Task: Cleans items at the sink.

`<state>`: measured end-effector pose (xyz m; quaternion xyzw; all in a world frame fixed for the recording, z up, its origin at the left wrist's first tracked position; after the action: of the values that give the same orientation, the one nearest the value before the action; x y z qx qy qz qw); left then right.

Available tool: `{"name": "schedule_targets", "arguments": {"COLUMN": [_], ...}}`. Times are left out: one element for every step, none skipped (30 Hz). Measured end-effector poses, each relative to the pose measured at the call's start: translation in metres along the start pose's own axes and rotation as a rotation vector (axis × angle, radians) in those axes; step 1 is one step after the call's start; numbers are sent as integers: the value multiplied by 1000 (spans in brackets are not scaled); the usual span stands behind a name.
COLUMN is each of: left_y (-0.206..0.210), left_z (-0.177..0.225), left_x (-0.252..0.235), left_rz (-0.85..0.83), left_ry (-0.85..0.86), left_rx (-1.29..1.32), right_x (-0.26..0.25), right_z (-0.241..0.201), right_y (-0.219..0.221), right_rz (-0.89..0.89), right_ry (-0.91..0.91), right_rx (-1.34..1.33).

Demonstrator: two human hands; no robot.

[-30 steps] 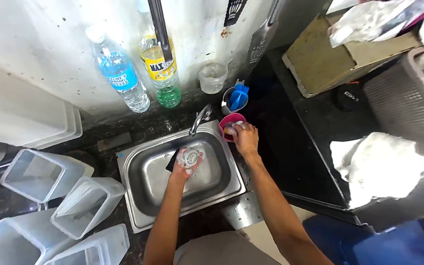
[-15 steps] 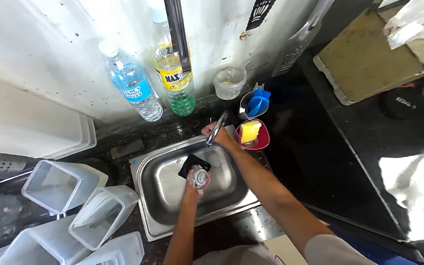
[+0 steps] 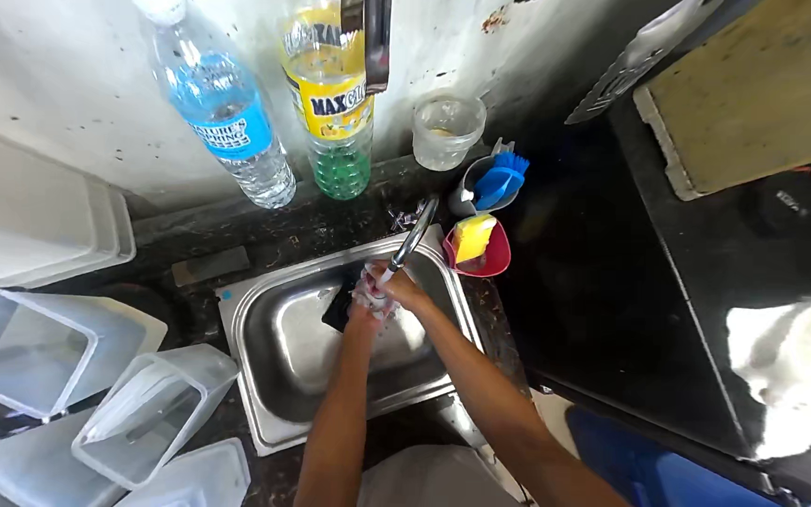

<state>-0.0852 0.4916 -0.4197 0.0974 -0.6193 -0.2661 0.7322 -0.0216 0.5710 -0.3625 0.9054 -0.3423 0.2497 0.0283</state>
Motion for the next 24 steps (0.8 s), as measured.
{"name": "schedule_targets", "arguments": {"left_y": [0,0,1,2,3,3,2,1,0,-2,-5,-7,-10,-14,-18,-20,-21,-22,-22,-21,-22,-23,-22,-21], "left_z": [2,4,4,5,7,9,10,10,10,9,8,7,6,5,4,4,3,3,2,3,3,4,7,10], "left_x": [-5,-9,-12,-13,-16,-19,-24,-27,-30,-30,-29,-28,-26,-24,-22,-20,-18,-16,-14,-14,-14,-15,-14,-14], "left_rz": [-8,-30,-50,-54,-44,-43,-49,-64,-80,-92,-91,-89,-99,-117,-132,-145,-152,-166,-188,-223,-277,-320,-322,-287], "left_ry": [-2,1,8,14,9,-7,-26,-45,-59,-74,-91,-101,-108,-110,-112,-115,-118,-116,-106,-88,-59,-25,3,25], "left_rx": [-11,-12,-13,-15,-15,-10,-2,4,10,31,62,85,100,100,99,98,103,103,94,69,28,-24,-96,-180], "right_x": [3,6,14,24,33,42,50,57,61,63,64,64,63,62,60,58,58,57,57,57,57,57,56,53], "right_z": [-1,-7,-14,-21,-26,-26,-21,-13,-3,8,19,28,34,39,42,44,44,43,42,41,39,39,39,42], "right_y": [-1,-4,-6,-10,-14,-18,-22,-27,-31,-33,-35,-34,-33,-30,-27,-24,-22,-21,-20,-19,-19,-18,-15,-11], "right_rz": [-5,-7,-8,-6,7,35,65,84,85,69,44,15,-11,-29,-41,-53,-61,-61,-52,-30,0,40,89,147], "right_ry": [13,12,11,18,32,38,50,74,111,151,180,200,211,221,231,244,260,271,275,274,265,250,233,222], "right_rx": [54,141,232,328,417,472,498,512,511,499,484,464,444,434,446,475,507,531,545,543,524,477,387,246]}}
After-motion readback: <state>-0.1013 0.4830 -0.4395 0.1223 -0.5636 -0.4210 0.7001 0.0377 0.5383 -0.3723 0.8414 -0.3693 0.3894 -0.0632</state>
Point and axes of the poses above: each hand's wrist, its own x-axis away from the middle knuckle, its own y-axis out of the palm, z = x × y, the point moved 1 cm from there along -x, towards the middle knuckle, and after that the axes turned 3 degrees about -y, right-handed, at the moved point
